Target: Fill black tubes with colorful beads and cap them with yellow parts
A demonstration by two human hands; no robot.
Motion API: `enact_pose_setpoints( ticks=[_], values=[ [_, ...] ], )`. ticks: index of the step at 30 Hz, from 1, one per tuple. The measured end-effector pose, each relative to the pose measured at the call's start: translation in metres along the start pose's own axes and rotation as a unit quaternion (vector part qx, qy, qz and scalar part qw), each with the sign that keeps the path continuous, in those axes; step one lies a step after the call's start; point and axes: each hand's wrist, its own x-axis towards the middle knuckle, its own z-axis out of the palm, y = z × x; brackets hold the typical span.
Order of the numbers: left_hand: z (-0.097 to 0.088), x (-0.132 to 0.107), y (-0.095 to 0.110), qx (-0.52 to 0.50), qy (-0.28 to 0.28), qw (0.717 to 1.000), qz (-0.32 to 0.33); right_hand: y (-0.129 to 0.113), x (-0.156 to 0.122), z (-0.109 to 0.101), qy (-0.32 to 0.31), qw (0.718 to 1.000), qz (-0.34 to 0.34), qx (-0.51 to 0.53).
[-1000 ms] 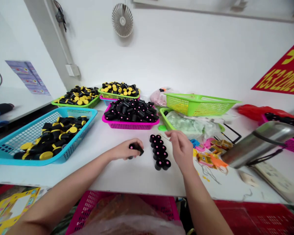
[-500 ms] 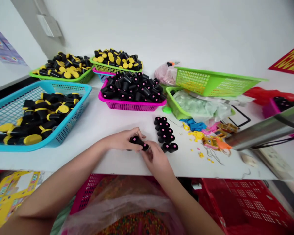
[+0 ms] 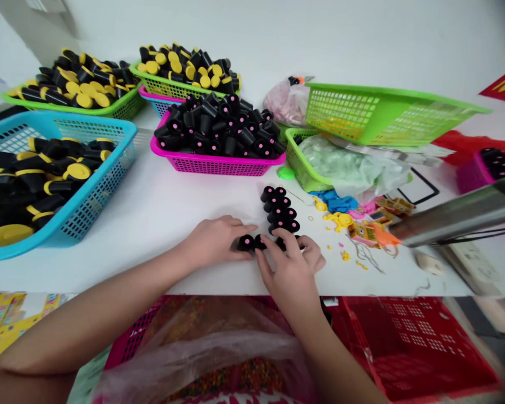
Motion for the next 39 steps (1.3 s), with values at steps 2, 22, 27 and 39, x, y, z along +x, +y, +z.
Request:
enact_pose_setpoints(
  ticks=[2, 22, 27, 39],
  values=[
    [0.000, 0.000, -0.002, -0.025, -0.015, 1.000, -0.007, 0.003, 0.000, -0.002, -0.018, 1.000, 0.003, -0.012],
    [0.002, 0.019, -0.053, -0.311, 0.022, 0.950, 0.011, 0.052, 0.234, 0.045, -0.073, 0.988, -0.135, 0.007],
    [-0.007, 0.018, -0.060, -0.323, 0.110, 0.940, 0.003, 0.041, 0.244, 0.039, -0.055, 0.983, -0.173, -0.024],
    [-0.011, 0.023, -0.052, -0.270, 0.186, 0.944, 0.050, 0.057, 0.165, -0.014, -0.354, 0.889, -0.159, 0.243]
  ],
)
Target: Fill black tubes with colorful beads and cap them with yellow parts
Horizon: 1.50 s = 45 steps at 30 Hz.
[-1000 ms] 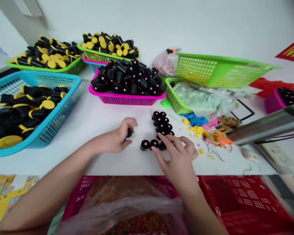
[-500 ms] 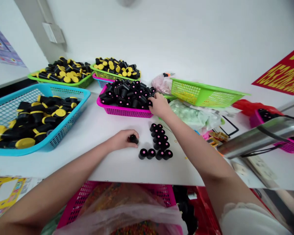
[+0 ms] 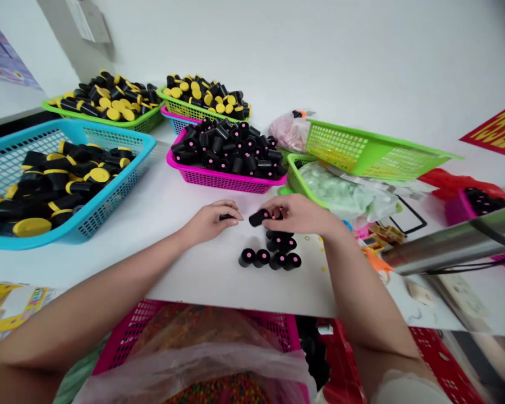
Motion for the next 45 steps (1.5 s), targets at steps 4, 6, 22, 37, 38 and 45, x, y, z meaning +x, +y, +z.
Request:
enact_pose_setpoints(
  ticks=[4, 6, 22, 37, 38, 45],
  values=[
    [0.001, 0.006, -0.005, -0.027, 0.024, 0.999, -0.020, 0.005, -0.004, 0.024, -0.011, 0.993, -0.015, -0.120],
    [0.002, 0.006, -0.009, -0.036, 0.027, 0.998, -0.053, 0.005, -0.005, 0.029, -0.008, 0.986, 0.011, -0.164],
    [0.012, 0.000, 0.006, 0.041, -0.160, 0.982, -0.086, -0.008, 0.001, 0.039, -0.073, 0.970, 0.112, -0.201],
    [0.014, -0.005, -0.008, -0.029, -0.220, 0.975, -0.006, 0.002, -0.002, 0.025, 0.029, 0.987, 0.068, -0.142],
    [0.011, -0.004, -0.009, -0.029, -0.197, 0.980, -0.001, 0.004, 0.002, 0.020, 0.067, 0.988, 0.066, -0.122],
    [-0.003, 0.002, -0.021, 0.045, -0.074, 0.995, -0.042, 0.034, 0.077, -0.011, 0.261, 0.950, 0.122, -0.121]
  ],
)
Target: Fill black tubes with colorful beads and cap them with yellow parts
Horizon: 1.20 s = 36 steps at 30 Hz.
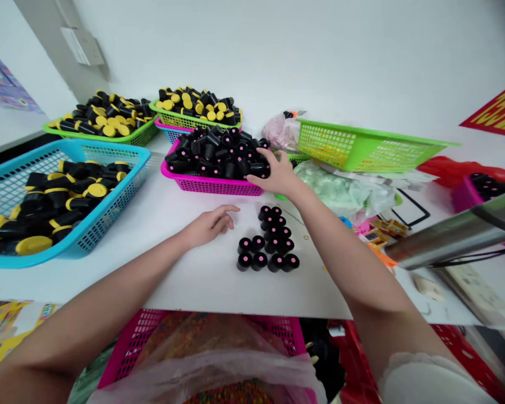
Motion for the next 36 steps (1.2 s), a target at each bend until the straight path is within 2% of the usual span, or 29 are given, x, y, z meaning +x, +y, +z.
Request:
enact_pose_setpoints(
  ticks=[4, 6, 12, 15, 17, 21, 24, 27, 29, 33, 36],
  values=[
    [-0.003, 0.000, -0.003, 0.024, -0.038, 0.999, 0.008, 0.006, 0.033, 0.010, -0.117, 0.989, -0.003, -0.091],
    [-0.003, 0.001, -0.003, 0.043, -0.055, 0.997, 0.017, 0.007, 0.036, 0.010, -0.127, 0.983, -0.007, -0.136],
    [-0.002, 0.004, -0.003, 0.056, -0.080, 0.993, 0.067, 0.002, 0.027, 0.012, -0.089, 0.984, 0.033, -0.154],
    [-0.002, 0.004, -0.004, 0.051, -0.082, 0.993, 0.074, 0.007, 0.031, 0.014, -0.087, 0.987, 0.018, -0.132],
    [-0.001, 0.005, -0.004, 0.052, -0.085, 0.992, 0.071, 0.016, 0.034, 0.015, -0.077, 0.992, -0.015, -0.096],
    [-0.001, 0.005, -0.005, 0.048, -0.092, 0.992, 0.069, 0.030, 0.035, 0.021, 0.001, 0.997, -0.071, -0.032],
    [-0.001, 0.005, -0.004, 0.038, -0.089, 0.993, 0.064, 0.033, 0.032, 0.025, 0.046, 0.996, -0.080, -0.015],
    [-0.001, 0.005, -0.004, 0.035, -0.090, 0.994, 0.058, 0.033, 0.031, 0.023, 0.075, 0.995, -0.062, -0.015],
    [-0.001, 0.004, -0.005, 0.031, -0.091, 0.994, 0.055, 0.032, 0.030, 0.021, 0.078, 0.996, -0.047, -0.020],
    [0.000, 0.004, -0.006, 0.022, -0.090, 0.994, 0.056, 0.022, 0.023, 0.019, 0.031, 0.996, -0.072, -0.051],
    [0.000, 0.005, -0.006, 0.026, -0.094, 0.994, 0.056, 0.012, 0.015, 0.022, 0.032, 0.993, -0.068, -0.086]
  ],
)
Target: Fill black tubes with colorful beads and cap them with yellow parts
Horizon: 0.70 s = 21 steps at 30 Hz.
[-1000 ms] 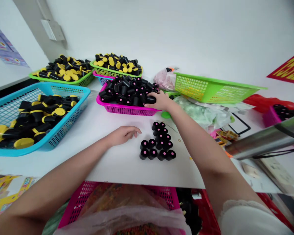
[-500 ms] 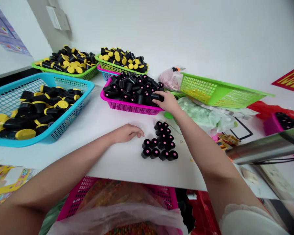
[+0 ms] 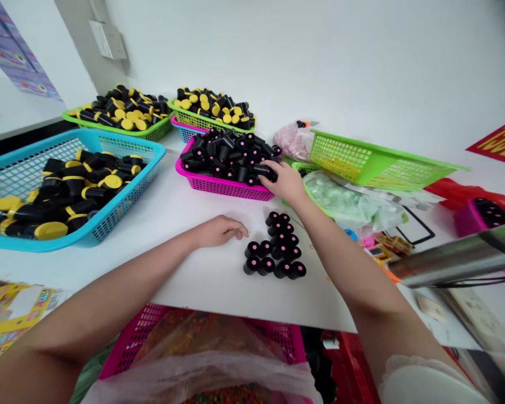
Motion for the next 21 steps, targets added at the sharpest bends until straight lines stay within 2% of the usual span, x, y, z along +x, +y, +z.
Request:
enact_pose_setpoints(
  ticks=[3, 7, 10, 12, 14, 15, 17, 19, 21],
  values=[
    [0.000, 0.000, 0.000, 0.003, -0.005, 1.000, -0.007, -0.004, -0.002, 0.003, 0.013, 1.000, 0.002, -0.012],
    [-0.001, 0.000, 0.000, 0.000, -0.008, 1.000, -0.009, 0.008, 0.007, 0.008, 0.034, 0.999, 0.009, 0.018],
    [-0.002, 0.000, 0.002, 0.000, -0.010, 1.000, -0.018, 0.021, 0.016, 0.008, 0.075, 0.991, 0.038, 0.100],
    [-0.002, 0.000, 0.004, 0.000, 0.003, 1.000, -0.024, 0.025, 0.018, 0.004, 0.129, 0.972, 0.073, 0.181],
    [0.000, 0.001, 0.008, 0.011, 0.061, 0.998, -0.029, 0.021, 0.013, -0.004, 0.162, 0.946, 0.105, 0.262],
    [0.001, 0.002, 0.010, 0.021, 0.110, 0.993, -0.029, 0.014, 0.007, -0.009, 0.154, 0.937, 0.112, 0.292],
    [0.004, 0.004, 0.014, 0.037, 0.226, 0.973, -0.015, -0.006, -0.010, -0.021, 0.089, 0.938, 0.097, 0.321],
    [0.005, 0.007, 0.018, 0.039, 0.337, 0.941, 0.026, -0.032, -0.029, -0.032, 0.000, 0.953, 0.039, 0.302],
    [0.005, 0.008, 0.022, 0.036, 0.406, 0.911, 0.062, -0.056, -0.046, -0.040, -0.063, 0.968, -0.031, 0.242]
  ],
)
